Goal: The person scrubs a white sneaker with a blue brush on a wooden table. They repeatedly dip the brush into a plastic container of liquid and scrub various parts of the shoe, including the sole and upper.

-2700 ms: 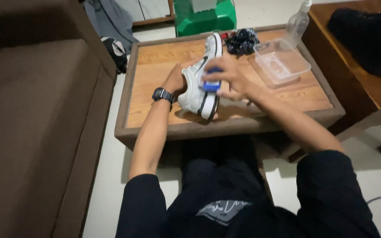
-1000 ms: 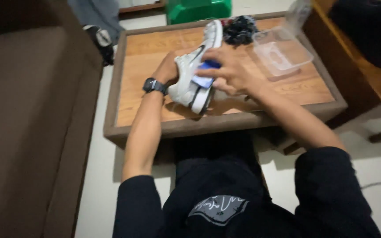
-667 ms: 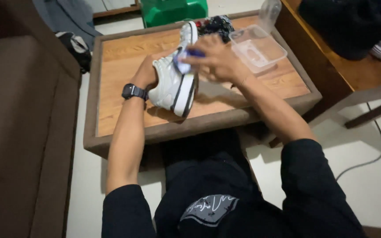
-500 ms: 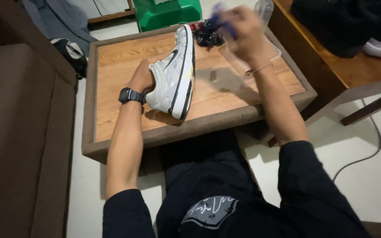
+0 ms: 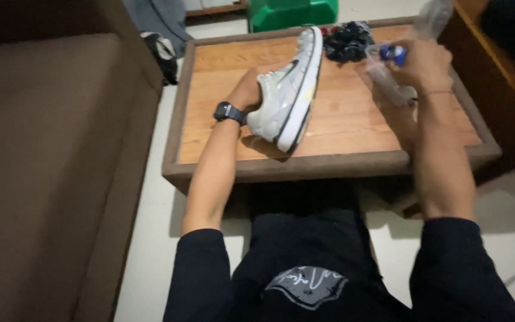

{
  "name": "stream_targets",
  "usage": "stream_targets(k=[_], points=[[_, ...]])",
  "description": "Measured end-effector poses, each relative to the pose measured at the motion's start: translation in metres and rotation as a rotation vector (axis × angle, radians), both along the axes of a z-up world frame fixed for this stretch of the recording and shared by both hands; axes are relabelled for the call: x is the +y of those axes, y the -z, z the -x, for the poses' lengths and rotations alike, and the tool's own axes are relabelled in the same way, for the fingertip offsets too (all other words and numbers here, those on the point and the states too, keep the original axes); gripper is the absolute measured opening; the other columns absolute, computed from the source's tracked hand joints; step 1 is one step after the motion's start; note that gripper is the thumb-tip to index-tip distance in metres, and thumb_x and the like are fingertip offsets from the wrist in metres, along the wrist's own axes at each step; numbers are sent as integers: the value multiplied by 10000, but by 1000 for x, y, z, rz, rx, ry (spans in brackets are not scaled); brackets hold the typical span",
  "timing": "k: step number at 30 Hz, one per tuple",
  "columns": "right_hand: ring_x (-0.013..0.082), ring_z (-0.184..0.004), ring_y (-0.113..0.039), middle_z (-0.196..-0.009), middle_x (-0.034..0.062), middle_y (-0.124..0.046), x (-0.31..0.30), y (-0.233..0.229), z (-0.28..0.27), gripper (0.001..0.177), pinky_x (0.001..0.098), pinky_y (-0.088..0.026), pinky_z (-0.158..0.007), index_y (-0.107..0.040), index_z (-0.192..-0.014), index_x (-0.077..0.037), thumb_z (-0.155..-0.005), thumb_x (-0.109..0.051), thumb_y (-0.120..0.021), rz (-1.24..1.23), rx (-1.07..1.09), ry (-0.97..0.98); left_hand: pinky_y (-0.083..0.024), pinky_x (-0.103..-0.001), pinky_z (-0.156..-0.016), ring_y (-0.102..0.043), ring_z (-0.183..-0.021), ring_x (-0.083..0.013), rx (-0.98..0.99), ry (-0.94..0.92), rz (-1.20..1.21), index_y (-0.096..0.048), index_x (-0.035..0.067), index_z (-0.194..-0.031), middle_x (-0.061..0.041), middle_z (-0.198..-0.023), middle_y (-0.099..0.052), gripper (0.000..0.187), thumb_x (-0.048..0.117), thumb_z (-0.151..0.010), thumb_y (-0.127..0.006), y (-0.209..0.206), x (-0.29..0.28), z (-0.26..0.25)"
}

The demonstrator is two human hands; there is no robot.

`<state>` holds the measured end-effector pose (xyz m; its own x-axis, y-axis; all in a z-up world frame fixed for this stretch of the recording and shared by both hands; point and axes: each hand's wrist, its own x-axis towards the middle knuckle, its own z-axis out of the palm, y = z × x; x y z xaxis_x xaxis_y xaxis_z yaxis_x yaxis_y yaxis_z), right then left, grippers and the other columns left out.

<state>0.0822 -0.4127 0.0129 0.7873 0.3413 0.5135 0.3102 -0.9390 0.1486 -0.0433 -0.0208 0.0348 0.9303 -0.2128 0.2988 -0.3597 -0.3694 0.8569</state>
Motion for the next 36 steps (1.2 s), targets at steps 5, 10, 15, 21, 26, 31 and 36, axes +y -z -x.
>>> stream_targets(k=[5,10,15,21,26,31,36], points=[[322,-1087,-606,-1300,186,-610,70,-29,43,467,403,-542,-900,-698,-1397,-159,-958,-61,-822,-271,-285,-606,-545,-270,-873,-706,-1012,-138,-131,15,-115,-646,120,-1334,-35,-1229,-758,425,152,-911,-621,8,5,-10],[172,-743,-524,-1018,47,-698,142,-56,104,394,309,-415,-662,-695,-1176,-296,-998,51,-635,-308,37,-1309,-498,-434,-1056,-627,-1239,-334,-233,116,-66,-708,169,-1313,-110,-1296,-704,420,257,-909,-779,46,27,-46],[406,-1154,-608,-1338,126,-652,133,-36,102,237,506,-500,-988,-762,-1181,-232,-964,-148,-719,-275,-159,-1132,-491,-411,-1069,-635,-1236,-312,-222,118,-65,-702,172,-1320,-95,-1287,-713,406,231,-923,-764,31,19,-28],[300,-1009,-650,-1298,71,-703,117,-23,80,266,407,-555,-856,-790,-1195,-301,-931,-288,-813,-249,-224,-836,-481,-427,-1085,-633,-1243,-345,-256,115,-105,-669,215,-1365,-74,-1320,-698,458,244,-920,-769,36,21,-38],[377,-990,-660,-1353,83,-653,121,-22,84,360,461,-558,-814,-766,-1225,-264,-873,-190,-745,-309,-75,-959,-476,-423,-1091,-622,-1256,-331,-248,114,-110,-663,224,-1377,-69,-1339,-688,480,264,-914,-786,48,26,-50],[438,-1012,-683,-1367,125,-685,122,-26,86,332,503,-565,-848,-790,-1158,-193,-836,-127,-742,-346,-6,-1014,-470,-429,-1101,-610,-1271,-341,-223,121,-122,-640,252,-1400,-72,-1350,-681,507,268,-914,-781,39,24,-41],[197,-932,-676,-1460,153,-665,113,-35,88,347,294,-558,-794,-788,-1148,-159,-826,-30,-773,-376,51,-939,-546,-271,-966,-688,-1142,-155,-90,70,-53,-600,128,-1394,-48,-1356,-696,449,141,-946,-616,17,12,-18]])
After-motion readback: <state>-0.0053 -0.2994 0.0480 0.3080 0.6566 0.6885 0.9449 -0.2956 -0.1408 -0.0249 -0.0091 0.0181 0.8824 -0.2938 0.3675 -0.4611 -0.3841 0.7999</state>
